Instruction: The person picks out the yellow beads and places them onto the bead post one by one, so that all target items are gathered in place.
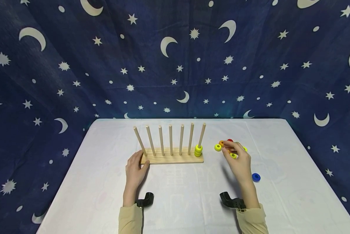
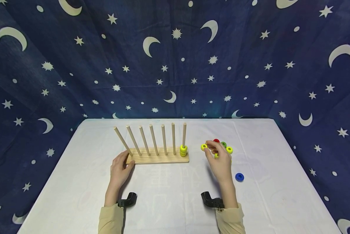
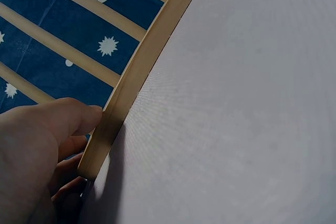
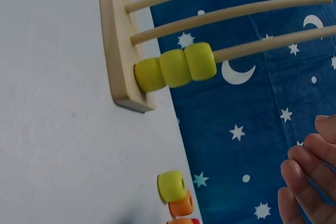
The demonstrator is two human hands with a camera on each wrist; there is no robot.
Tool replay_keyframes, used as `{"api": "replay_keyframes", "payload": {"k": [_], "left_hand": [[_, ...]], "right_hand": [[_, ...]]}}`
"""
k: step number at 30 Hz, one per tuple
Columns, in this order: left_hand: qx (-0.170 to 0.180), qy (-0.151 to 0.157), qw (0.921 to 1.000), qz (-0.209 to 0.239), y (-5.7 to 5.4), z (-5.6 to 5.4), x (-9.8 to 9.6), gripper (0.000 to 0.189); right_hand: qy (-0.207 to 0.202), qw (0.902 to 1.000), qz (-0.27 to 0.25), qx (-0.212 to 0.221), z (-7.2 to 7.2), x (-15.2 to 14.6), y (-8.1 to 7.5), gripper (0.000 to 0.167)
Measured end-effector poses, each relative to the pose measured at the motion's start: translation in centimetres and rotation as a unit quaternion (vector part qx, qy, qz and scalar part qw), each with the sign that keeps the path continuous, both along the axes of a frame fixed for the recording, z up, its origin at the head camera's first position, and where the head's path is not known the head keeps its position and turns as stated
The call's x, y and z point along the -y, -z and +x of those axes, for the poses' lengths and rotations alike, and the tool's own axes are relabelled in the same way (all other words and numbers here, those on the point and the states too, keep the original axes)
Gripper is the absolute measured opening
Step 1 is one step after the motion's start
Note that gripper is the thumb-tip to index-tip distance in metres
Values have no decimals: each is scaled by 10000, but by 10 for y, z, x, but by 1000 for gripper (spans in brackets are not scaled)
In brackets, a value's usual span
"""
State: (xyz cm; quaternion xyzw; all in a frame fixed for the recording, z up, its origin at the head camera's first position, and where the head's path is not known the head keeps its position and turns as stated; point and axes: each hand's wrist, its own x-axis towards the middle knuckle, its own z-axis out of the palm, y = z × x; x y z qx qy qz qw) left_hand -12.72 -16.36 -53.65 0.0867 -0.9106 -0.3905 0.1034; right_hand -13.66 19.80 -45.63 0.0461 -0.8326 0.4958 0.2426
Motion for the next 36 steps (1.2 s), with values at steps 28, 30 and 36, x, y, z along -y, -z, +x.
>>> {"api": "replay_keyframes", "payload": {"k": [28, 30, 36], "left_hand": [[127, 50, 9999, 59, -1, 0, 1, 55], [131, 60, 9999, 63, -1, 0, 1, 55], [26, 74, 10000, 21, 0, 1, 2, 55]], "right_hand": [[384, 9916, 871, 870, 2, -29, 19, 29], [365, 9906, 930, 935, 3, -31, 20, 29], [234, 9866, 1061, 1214, 3, -37, 21, 32]]}}
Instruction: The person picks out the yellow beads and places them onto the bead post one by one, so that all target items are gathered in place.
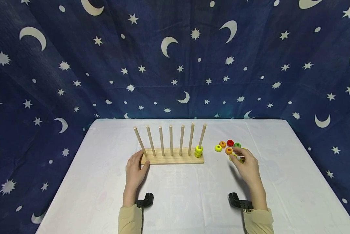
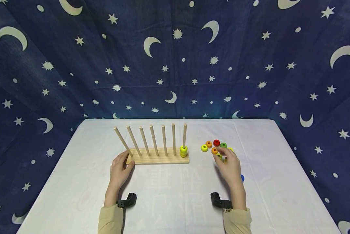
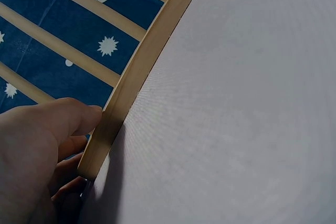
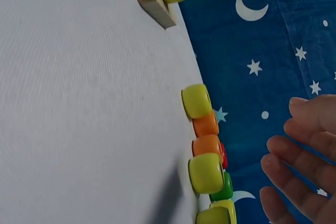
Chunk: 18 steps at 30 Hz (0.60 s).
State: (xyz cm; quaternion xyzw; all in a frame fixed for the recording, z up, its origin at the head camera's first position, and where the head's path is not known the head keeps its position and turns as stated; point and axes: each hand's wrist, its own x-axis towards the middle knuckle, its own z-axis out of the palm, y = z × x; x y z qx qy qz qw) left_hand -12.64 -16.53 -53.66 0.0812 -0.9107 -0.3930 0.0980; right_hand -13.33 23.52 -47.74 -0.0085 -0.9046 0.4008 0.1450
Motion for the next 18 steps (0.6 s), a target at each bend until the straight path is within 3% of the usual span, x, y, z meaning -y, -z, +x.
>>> {"api": "replay_keyframes", "payload": {"k": [18], "left_hand": [[-1, 2, 10000, -65, -1, 0, -1, 55]], "right_hand": [[14, 9991, 424, 94, -1, -17, 8, 34]]}}
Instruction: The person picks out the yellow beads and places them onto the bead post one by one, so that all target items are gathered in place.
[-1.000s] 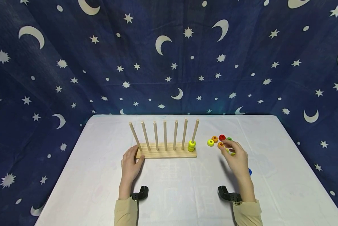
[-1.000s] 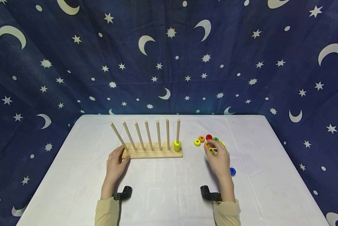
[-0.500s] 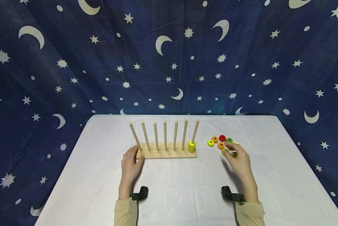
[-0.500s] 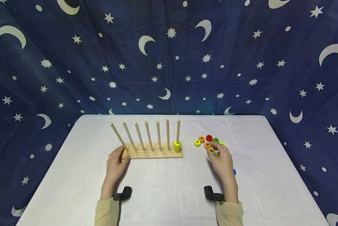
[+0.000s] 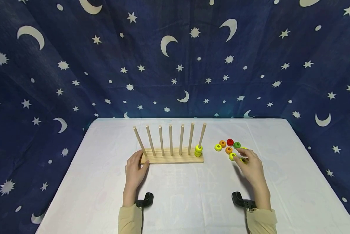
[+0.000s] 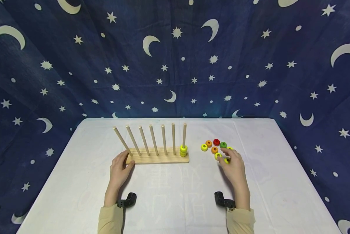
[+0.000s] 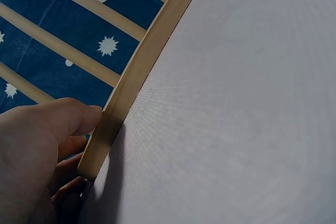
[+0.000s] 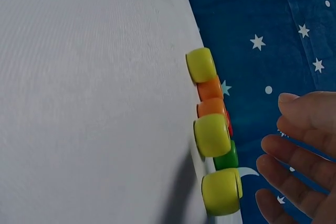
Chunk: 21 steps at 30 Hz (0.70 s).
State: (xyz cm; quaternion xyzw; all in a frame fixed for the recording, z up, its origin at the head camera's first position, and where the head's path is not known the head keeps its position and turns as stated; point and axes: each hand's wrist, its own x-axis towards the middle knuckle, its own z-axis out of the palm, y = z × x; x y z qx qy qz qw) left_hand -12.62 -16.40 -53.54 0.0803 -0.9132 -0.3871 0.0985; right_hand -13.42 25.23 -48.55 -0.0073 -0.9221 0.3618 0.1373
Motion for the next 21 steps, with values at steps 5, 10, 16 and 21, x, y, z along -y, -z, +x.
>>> {"api": "replay_keyframes", "payload": {"k": [5, 10, 16, 21], "left_hand": [[54, -34, 10000, -33, -2, 1, -1, 55], [76, -62, 9999, -67, -3, 1, -1, 55], [71, -45, 9999, -61, -3, 1, -1, 55], [74, -49, 9999, -54, -3, 1, -1, 55]], "right_hand": [[43, 9997, 228, 69, 0, -3, 0, 35], [49, 9989, 315, 331, 1, -6, 0, 36], [89, 9972, 356, 649, 2, -10, 2, 39], [116, 9956, 379, 845, 1, -12, 6, 41]]}}
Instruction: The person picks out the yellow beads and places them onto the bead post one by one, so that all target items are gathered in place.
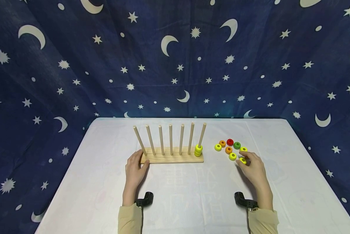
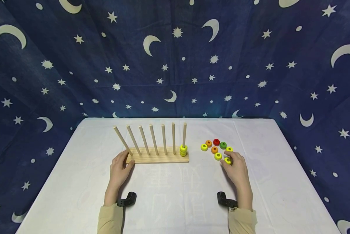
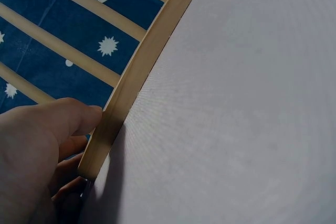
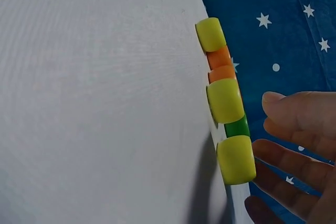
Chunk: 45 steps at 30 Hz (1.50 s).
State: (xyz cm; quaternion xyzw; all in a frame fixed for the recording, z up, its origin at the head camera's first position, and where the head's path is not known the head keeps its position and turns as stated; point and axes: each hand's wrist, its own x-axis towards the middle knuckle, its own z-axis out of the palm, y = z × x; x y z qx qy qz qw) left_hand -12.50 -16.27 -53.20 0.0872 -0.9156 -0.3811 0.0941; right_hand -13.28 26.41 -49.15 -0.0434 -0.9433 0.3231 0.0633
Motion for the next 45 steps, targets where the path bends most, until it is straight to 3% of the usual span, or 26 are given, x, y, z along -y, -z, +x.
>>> {"api": "replay_keyframes", "payload": {"k": [17, 45], "left_hand": [[24, 27, 10000, -3, 1, -2, 0, 55], [31, -10, 10000, -16, -1, 0, 0, 54]], "right_hand": [[108, 9987, 160, 471, -1, -3, 8, 42], [121, 9992, 223, 324, -1, -3, 10, 37]]}}
